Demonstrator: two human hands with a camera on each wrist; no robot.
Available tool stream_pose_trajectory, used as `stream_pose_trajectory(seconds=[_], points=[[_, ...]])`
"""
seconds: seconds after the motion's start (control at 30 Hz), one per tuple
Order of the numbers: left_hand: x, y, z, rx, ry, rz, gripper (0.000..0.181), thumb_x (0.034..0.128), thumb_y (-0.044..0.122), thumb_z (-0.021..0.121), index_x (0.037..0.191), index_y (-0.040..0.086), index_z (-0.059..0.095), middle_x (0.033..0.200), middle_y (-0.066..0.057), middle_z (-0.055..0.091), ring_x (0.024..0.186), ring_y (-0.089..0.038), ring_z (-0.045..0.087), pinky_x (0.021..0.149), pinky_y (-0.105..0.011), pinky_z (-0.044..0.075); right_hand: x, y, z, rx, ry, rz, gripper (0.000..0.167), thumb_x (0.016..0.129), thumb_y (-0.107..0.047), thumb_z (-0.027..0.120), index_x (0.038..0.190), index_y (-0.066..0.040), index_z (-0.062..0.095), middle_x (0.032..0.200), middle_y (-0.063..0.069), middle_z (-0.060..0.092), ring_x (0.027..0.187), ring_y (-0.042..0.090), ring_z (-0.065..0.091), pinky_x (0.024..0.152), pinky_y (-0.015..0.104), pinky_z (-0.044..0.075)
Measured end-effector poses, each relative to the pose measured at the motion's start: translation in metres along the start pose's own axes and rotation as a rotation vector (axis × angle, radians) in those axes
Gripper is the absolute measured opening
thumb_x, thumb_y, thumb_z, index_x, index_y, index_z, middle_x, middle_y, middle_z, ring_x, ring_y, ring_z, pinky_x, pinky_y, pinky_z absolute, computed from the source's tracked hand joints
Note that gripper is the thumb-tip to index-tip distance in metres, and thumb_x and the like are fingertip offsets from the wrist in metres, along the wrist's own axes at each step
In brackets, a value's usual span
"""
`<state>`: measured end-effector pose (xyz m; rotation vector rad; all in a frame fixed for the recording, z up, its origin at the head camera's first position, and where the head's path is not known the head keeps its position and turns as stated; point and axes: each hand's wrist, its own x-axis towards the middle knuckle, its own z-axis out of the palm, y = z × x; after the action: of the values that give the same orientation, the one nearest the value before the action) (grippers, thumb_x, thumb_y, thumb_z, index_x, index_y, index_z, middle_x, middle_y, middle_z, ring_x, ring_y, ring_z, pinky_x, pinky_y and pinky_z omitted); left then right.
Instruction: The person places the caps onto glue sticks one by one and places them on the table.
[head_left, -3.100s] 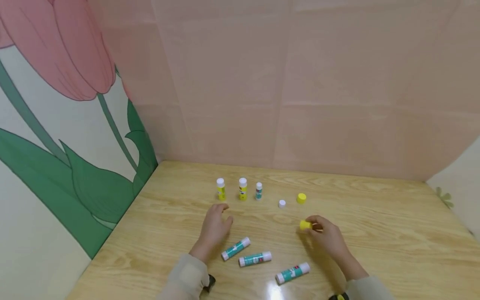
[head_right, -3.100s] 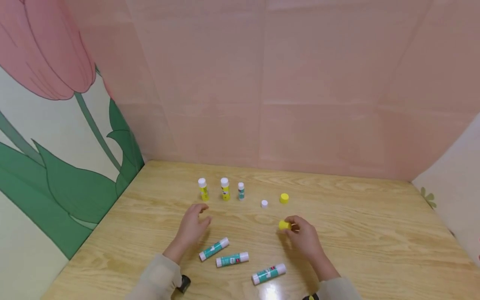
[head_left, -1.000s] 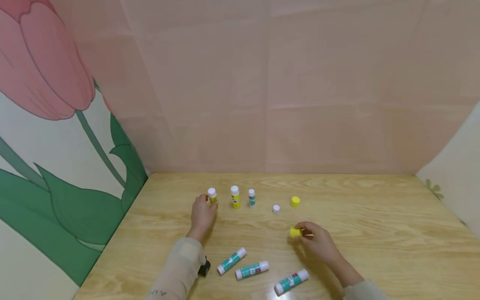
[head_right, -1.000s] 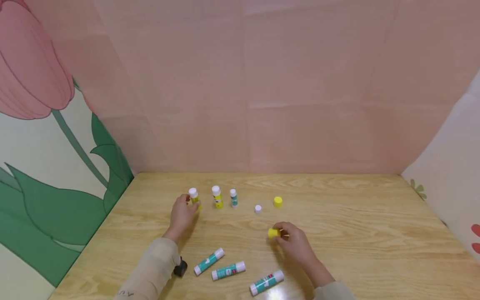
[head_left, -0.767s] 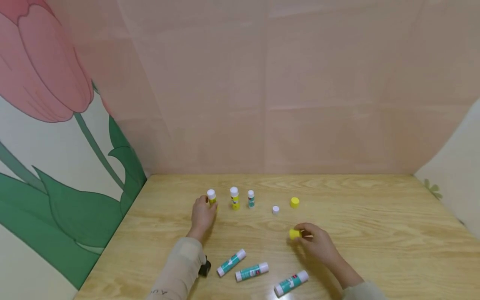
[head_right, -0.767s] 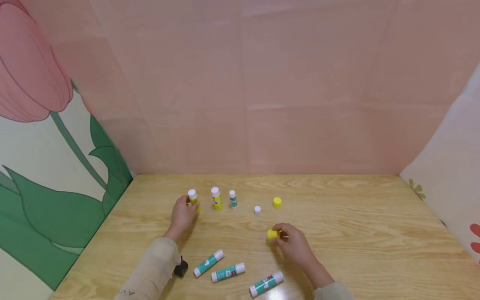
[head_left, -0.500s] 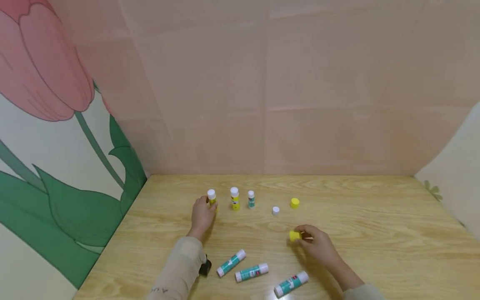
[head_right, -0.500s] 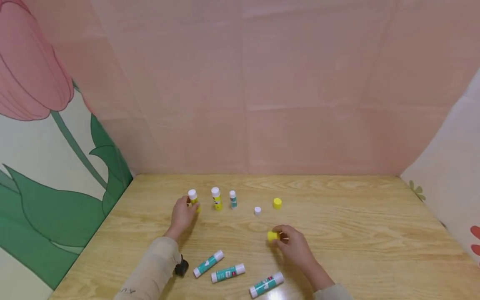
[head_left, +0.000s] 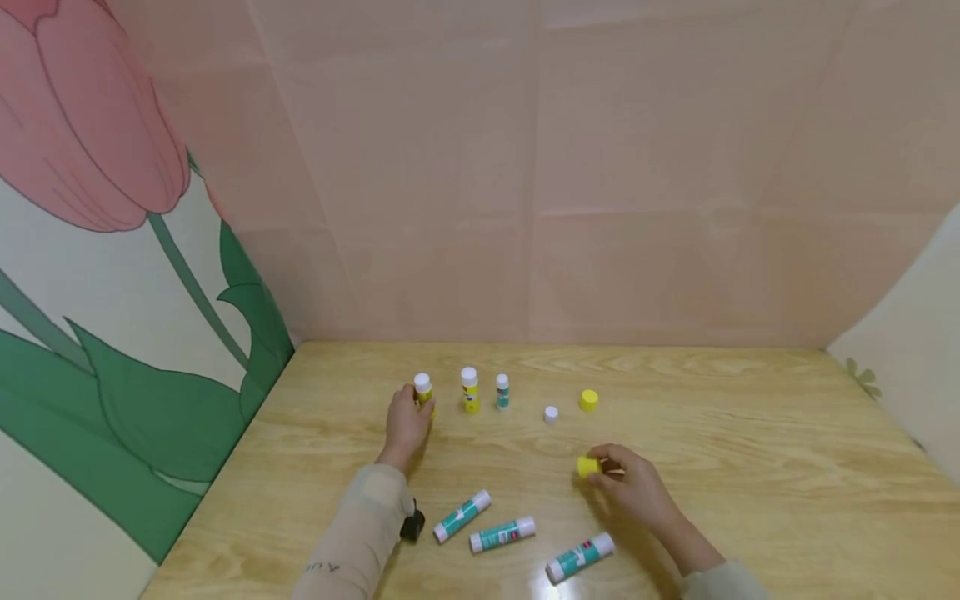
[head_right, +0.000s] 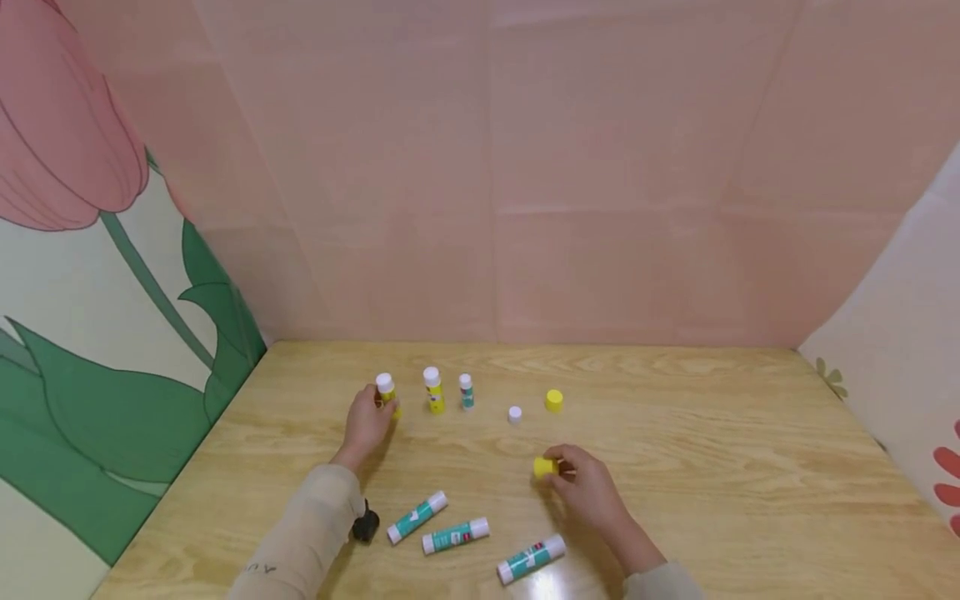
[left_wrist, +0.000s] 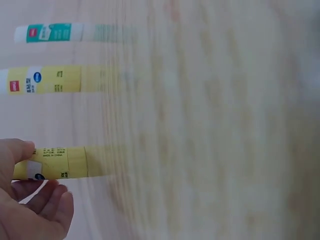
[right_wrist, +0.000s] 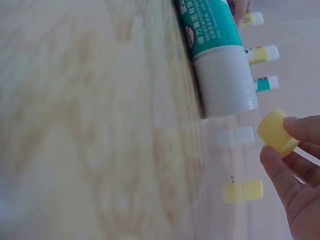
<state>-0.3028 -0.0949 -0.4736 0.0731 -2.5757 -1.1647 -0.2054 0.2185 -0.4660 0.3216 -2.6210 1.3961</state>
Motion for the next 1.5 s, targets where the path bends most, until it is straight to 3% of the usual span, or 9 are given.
stream_pose_trajectory(seconds=[0.33, 0.43, 0.47, 0.67, 0.7, 0.97, 1.23, 1.5], points=[[-0.005, 0.001, -0.006, -0.098, -0.038, -0.121, 0.028, 0.0815, 0.011, 0.058, 0.1, -0.005, 0.046, 0.095, -0.021, 0.056, 0.088, -0.031, 0.054, 0.076, -0.04, 0.043, -0.003, -0.005, -0.005, -0.011, -0.007, 0.003, 0.023, 0.07, 0.006, 0.066, 0.091, 0.002, 0.059, 0.094, 0.015, 0.058, 0.081, 0.027, 0.056, 0.068, 0.029, 0.048], [-0.007, -0.003, -0.007, -0.107, -0.021, -0.102, 0.028, 0.0805, 0.013, 0.059, 0.097, -0.005, 0.046, 0.088, -0.019, 0.057, 0.081, -0.03, 0.054, 0.071, -0.041, 0.044, -0.005, -0.004, -0.007, -0.025, 0.007, -0.016, 0.023, 0.069, 0.006, 0.066, 0.091, 0.003, 0.059, 0.093, 0.014, 0.058, 0.08, 0.026, 0.056, 0.067, 0.03, 0.048], [-0.007, -0.007, -0.006, -0.12, 0.008, -0.07, 0.028, 0.0805, 0.017, 0.06, 0.094, -0.003, 0.046, 0.083, -0.016, 0.057, 0.076, -0.027, 0.054, 0.067, -0.036, 0.044, -0.005, -0.003, -0.008, -0.027, 0.014, -0.021, 0.024, 0.069, 0.006, 0.066, 0.092, 0.003, 0.059, 0.093, 0.014, 0.058, 0.08, 0.026, 0.056, 0.067, 0.03, 0.048], [-0.013, -0.004, -0.012, -0.139, 0.033, -0.041, 0.025, 0.0802, 0.015, 0.058, 0.094, -0.002, 0.047, 0.08, -0.015, 0.057, 0.073, -0.027, 0.054, 0.065, -0.037, 0.044, -0.008, -0.003, -0.011, -0.03, 0.029, -0.024, 0.025, 0.069, 0.007, 0.066, 0.093, 0.004, 0.059, 0.093, 0.014, 0.058, 0.08, 0.026, 0.056, 0.068, 0.03, 0.048], [-0.015, 0.0, -0.015, -0.135, 0.01, -0.068, 0.024, 0.0802, 0.011, 0.057, 0.097, -0.004, 0.047, 0.084, -0.017, 0.057, 0.076, -0.029, 0.054, 0.068, -0.04, 0.044, -0.009, -0.004, -0.011, -0.026, 0.028, -0.022, 0.025, 0.069, 0.006, 0.066, 0.093, 0.004, 0.059, 0.094, 0.014, 0.058, 0.081, 0.027, 0.056, 0.068, 0.03, 0.048], [-0.024, 0.003, -0.026, -0.139, -0.026, -0.063, 0.028, 0.0838, 0.01, 0.055, 0.106, -0.006, 0.047, 0.096, -0.02, 0.055, 0.084, -0.029, 0.053, 0.07, -0.038, 0.045, -0.009, -0.009, -0.011, -0.004, 0.02, 0.009, 0.025, 0.071, 0.007, 0.064, 0.095, 0.003, 0.057, 0.094, 0.014, 0.058, 0.082, 0.027, 0.056, 0.068, 0.028, 0.048], [-0.03, 0.008, -0.029, -0.159, -0.053, -0.093, 0.032, 0.0842, 0.011, 0.054, 0.111, -0.004, 0.046, 0.105, -0.02, 0.053, 0.094, -0.031, 0.052, 0.075, -0.039, 0.045, -0.01, -0.007, -0.013, 0.002, 0.051, 0.021, 0.024, 0.073, 0.003, 0.065, 0.095, 0.001, 0.058, 0.094, 0.016, 0.059, 0.083, 0.029, 0.057, 0.067, 0.029, 0.049], [-0.04, 0.015, -0.031, -0.115, -0.074, -0.026, 0.031, 0.0828, 0.011, 0.057, 0.108, -0.004, 0.048, 0.096, -0.016, 0.054, 0.087, -0.028, 0.051, 0.073, -0.04, 0.043, -0.01, -0.006, -0.014, -0.007, 0.054, 0.034, 0.023, 0.074, 0.0, 0.065, 0.095, 0.002, 0.057, 0.092, 0.014, 0.059, 0.081, 0.026, 0.057, 0.068, 0.031, 0.048]])
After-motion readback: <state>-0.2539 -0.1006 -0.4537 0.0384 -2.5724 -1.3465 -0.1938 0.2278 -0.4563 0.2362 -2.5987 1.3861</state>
